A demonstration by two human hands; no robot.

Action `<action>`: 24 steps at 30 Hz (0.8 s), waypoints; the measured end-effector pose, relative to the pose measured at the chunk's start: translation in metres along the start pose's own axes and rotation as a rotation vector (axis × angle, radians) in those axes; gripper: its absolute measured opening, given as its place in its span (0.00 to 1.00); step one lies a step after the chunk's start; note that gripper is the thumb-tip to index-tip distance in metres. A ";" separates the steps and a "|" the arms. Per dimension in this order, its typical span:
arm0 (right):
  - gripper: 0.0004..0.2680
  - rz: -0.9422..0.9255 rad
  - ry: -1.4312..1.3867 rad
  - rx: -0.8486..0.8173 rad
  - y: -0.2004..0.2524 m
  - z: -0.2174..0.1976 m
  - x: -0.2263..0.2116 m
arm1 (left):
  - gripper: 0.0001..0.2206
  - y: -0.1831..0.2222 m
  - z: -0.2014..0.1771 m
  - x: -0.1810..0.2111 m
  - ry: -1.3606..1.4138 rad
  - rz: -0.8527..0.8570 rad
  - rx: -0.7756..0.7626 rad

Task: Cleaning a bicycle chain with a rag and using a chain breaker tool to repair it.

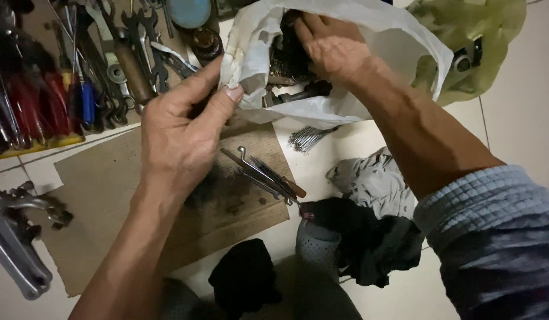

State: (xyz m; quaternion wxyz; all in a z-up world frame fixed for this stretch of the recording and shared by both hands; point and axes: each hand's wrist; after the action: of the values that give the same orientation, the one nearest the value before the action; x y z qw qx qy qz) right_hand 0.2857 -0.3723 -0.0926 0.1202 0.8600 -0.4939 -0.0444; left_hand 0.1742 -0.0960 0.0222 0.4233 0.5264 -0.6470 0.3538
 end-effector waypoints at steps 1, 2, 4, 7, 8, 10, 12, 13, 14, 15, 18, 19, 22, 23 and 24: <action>0.25 0.065 -0.066 -0.056 0.003 -0.008 -0.003 | 0.18 0.000 0.000 -0.001 0.002 0.019 -0.009; 0.30 0.131 -0.133 -0.112 0.007 -0.016 -0.007 | 0.18 0.000 0.000 -0.001 0.004 0.037 -0.018; 0.30 0.207 -0.246 -0.185 0.005 -0.010 -0.005 | 0.18 0.000 -0.002 0.000 -0.026 0.022 -0.015; 0.28 0.242 -0.247 -0.196 0.006 -0.011 -0.003 | 0.18 0.001 -0.001 -0.004 -0.067 0.032 -0.008; 0.25 0.198 -0.137 -0.132 0.007 -0.014 -0.003 | 0.18 0.001 -0.001 -0.006 -0.081 0.057 -0.003; 0.24 0.301 -0.216 -0.210 0.009 -0.021 -0.008 | 0.18 0.001 -0.001 -0.005 -0.068 0.037 -0.016; 0.23 0.406 -0.295 -0.287 0.013 -0.012 -0.004 | 0.17 0.001 -0.001 -0.005 -0.053 0.016 -0.031; 0.23 0.409 -0.249 -0.336 0.016 0.001 0.002 | 0.17 0.001 -0.001 -0.006 -0.015 -0.001 -0.028; 0.23 0.411 -0.203 -0.384 0.018 0.014 0.008 | 0.17 0.001 -0.002 -0.008 0.022 -0.019 -0.026; 0.23 0.412 -0.203 -0.384 0.024 0.016 0.007 | 0.17 0.001 -0.002 -0.009 0.022 -0.019 -0.026; 0.32 0.202 -0.061 -0.191 0.039 0.025 0.004 | 0.16 0.003 -0.004 -0.010 -0.045 0.028 -0.016; 0.32 0.173 -0.137 -0.085 0.043 0.028 0.004 | 0.16 0.003 -0.004 -0.009 -0.050 0.031 -0.016; 0.36 0.142 -0.174 -0.021 0.044 0.036 0.011 | 0.17 0.002 -0.004 -0.007 -0.047 0.008 -0.015; 0.38 0.138 -0.140 -0.067 0.043 0.038 0.013 | 0.17 0.002 -0.004 -0.007 -0.041 -0.022 -0.015; 0.38 0.137 -0.138 -0.065 0.041 0.032 0.012 | 0.17 0.002 -0.004 -0.006 -0.041 -0.021 -0.014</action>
State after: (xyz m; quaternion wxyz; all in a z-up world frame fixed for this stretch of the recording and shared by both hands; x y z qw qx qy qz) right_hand 0.2510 -0.4073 -0.1131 0.1165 0.8147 -0.5571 -0.1114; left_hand 0.1734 -0.0900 0.0181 0.4171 0.5375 -0.6524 0.3339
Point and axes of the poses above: each hand's wrist, its own y-axis away from the middle knuckle, its own z-axis out of the palm, x = y × z, and after that the axes turned 11 degrees about -y, right-handed
